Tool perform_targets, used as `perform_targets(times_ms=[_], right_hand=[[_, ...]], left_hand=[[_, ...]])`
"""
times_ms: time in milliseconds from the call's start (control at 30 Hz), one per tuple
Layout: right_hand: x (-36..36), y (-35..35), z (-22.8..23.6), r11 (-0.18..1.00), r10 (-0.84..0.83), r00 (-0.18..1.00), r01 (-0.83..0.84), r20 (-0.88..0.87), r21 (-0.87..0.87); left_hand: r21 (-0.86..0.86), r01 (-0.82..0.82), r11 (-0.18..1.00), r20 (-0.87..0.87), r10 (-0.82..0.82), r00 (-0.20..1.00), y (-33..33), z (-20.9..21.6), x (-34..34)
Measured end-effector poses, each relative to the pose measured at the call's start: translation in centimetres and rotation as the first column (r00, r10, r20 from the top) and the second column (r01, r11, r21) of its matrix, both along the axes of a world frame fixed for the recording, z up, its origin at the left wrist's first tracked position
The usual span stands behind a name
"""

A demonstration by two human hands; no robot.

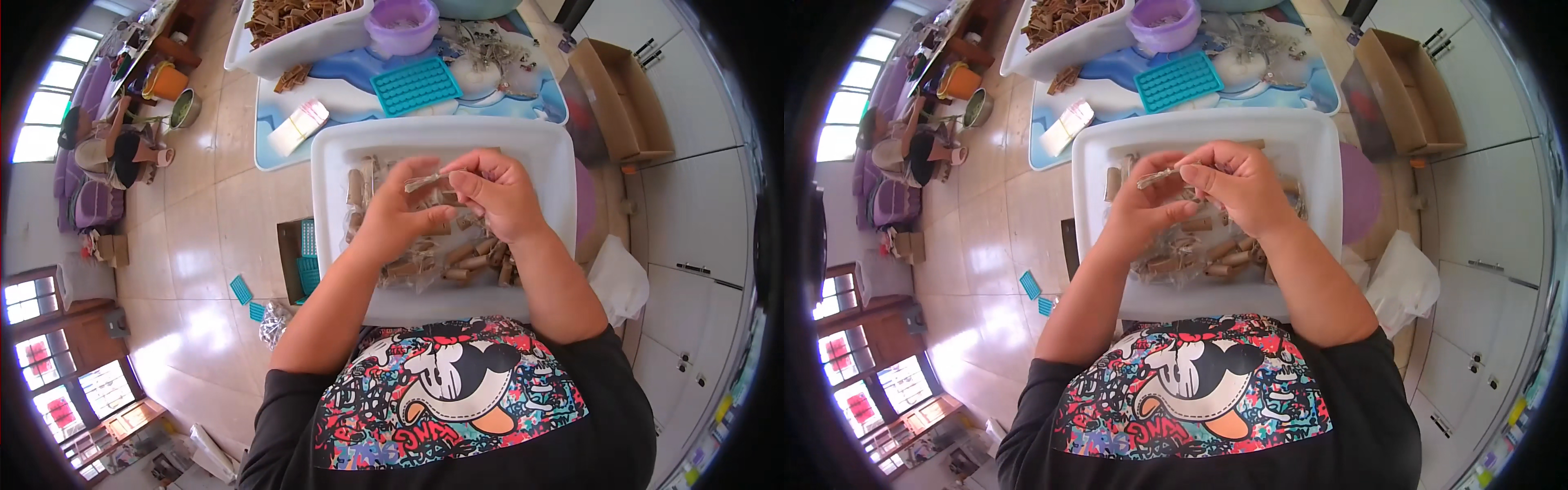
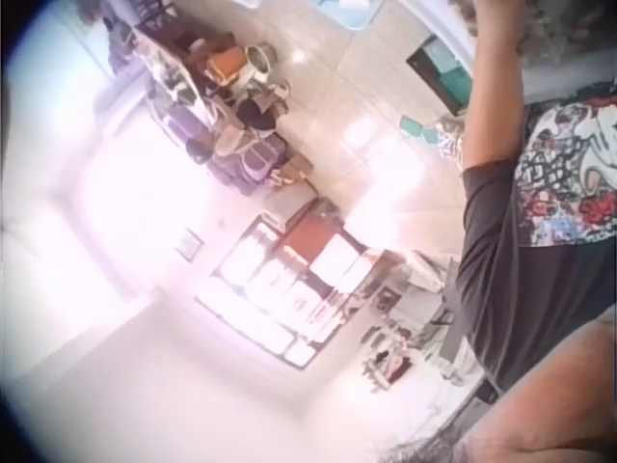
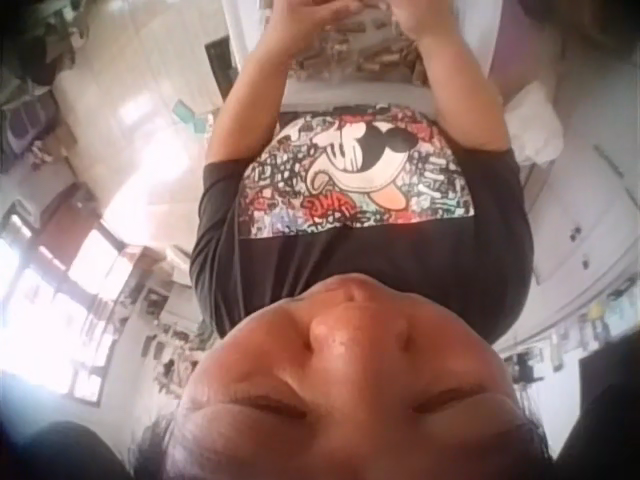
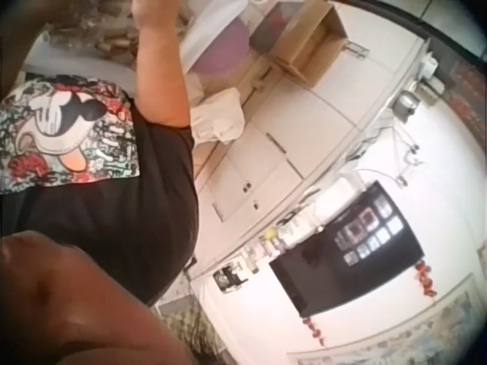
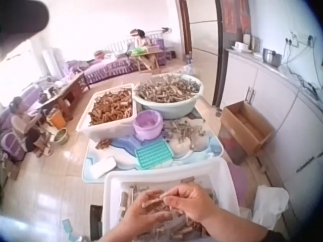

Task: The person packages cardboard tubes by hand, placing each tube into an individual plastic bag.

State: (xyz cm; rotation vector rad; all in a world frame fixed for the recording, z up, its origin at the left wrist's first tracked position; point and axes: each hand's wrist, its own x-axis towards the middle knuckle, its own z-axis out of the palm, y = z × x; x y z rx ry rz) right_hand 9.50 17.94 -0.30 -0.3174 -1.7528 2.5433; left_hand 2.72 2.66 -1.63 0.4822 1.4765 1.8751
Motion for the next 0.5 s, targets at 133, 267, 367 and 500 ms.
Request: perform_targets(times_ms=[133,267,367,500], right_hand=[[-0.1,-0.1,-0.6,0.993,-0.099,0.993,0.094,-0.07,-0.068],[-0.4,-0.1,-0.6,0.956,-0.284,0.955,0.289,-0.087,0.045],[-0.5,0.5,-0.6,0.886,-0.366,0.921,0.389,-0.137,0.25],[-0.3,1.3,-0.9,0.821,-0.239,0.952,0.304,-0.192,0.484]], left_hand=[[-0.026,0.219,0.975,0.179,-0.211,0.961,0.1,-0.3,-0.2],[-0.003,0.169,0.986,0.259,-0.162,0.952,-0.1,0.5,0.3],[-0.023,0.076,0.997,0.274,-0.067,0.959,-0.6,0.6,0.2],[-0.081,-0.173,0.982,0.101,0.181,0.978,-1.4,0.7,-0.4]])
